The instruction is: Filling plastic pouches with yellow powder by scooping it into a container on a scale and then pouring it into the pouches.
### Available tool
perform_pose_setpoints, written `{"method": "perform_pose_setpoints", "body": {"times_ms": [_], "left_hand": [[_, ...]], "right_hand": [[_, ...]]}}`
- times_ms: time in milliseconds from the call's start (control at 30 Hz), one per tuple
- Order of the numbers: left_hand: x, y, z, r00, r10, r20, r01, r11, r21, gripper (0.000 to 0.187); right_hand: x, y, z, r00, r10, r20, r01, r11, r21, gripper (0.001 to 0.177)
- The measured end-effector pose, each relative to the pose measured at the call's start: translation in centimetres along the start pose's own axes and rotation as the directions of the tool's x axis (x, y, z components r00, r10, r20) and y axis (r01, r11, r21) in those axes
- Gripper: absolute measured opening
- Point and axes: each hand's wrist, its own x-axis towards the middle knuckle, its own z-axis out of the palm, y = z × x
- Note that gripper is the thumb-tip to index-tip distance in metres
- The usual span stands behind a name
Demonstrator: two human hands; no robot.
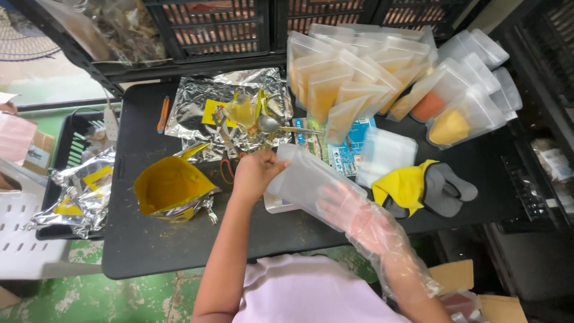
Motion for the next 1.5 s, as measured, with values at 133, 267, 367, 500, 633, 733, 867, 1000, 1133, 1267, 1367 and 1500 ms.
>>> {"method": "perform_pose_setpoints", "body": {"times_ms": [133,267,367,500,633,733,867,1000,1133,1267,1367,1500], "left_hand": [[0.6,-0.7,3.0,0.857,0.453,-0.245,-0.283,0.812,0.510,0.021],[-0.3,0.4,3.2,0.690,0.596,-0.410,-0.318,0.759,0.568,0.019],[0.2,-1.4,3.5,0.619,0.424,-0.661,-0.330,0.904,0.271,0.043],[-2.0,0.1,0.2,0.904,-0.180,-0.388,0.090,0.967,-0.238,0.022],[-2.8,-4.0,-1.3,0.983,-0.179,0.047,0.181,0.877,-0.446,0.015],[-4.2,-5.1,-2.2,0.971,-0.097,0.217,0.206,0.798,-0.566,0.013],[-5.2,-5.1,-2.4,0.957,-0.057,0.284,0.229,0.750,-0.620,0.016],[-5.7,-5.8,-2.4,0.966,-0.046,0.253,0.206,0.731,-0.651,0.015],[-7.2,-1.8,-2.5,0.994,-0.065,-0.084,0.025,0.911,-0.413,0.049],[-8.4,4.7,-2.2,0.867,0.389,-0.312,-0.389,0.919,0.067,0.072],[-7.6,6.9,-0.4,0.788,0.594,0.164,-0.548,0.797,-0.252,0.085],[-5.7,5.2,-2.8,0.656,0.466,0.594,-0.267,0.879,-0.395,0.109]], "right_hand": [[0.6,0.3,0.4,0.992,-0.109,0.061,0.101,0.987,0.128,0.096],[1.1,0.8,-0.8,0.976,-0.136,0.169,0.094,0.967,0.238,0.093],[1.7,1.1,-1.5,0.975,-0.112,0.192,0.071,0.975,0.210,0.099],[2.1,0.5,-1.1,0.973,-0.097,0.208,0.037,0.960,0.276,0.090],[1.0,-0.2,-5.4,0.983,0.006,0.183,-0.025,0.995,0.100,0.090],[0.5,-1.0,-10.9,0.985,0.008,0.172,-0.022,0.996,0.082,0.082],[0.5,-2.2,-17.7,0.987,-0.005,0.160,-0.003,0.999,0.047,0.070],[0.1,-1.4,-23.3,0.990,-0.011,0.138,0.009,1.000,0.021,0.066],[-0.1,-2.9,-17.4,0.999,0.038,0.027,-0.028,0.954,-0.298,0.062],[2.7,-6.1,2.9,0.927,0.032,-0.373,-0.375,0.080,-0.924,0.054],[5.5,-3.6,10.0,0.808,0.141,-0.572,-0.485,-0.393,-0.781,0.039],[6.3,-2.0,7.2,0.892,0.324,-0.315,-0.273,-0.168,-0.947,0.038]]}}
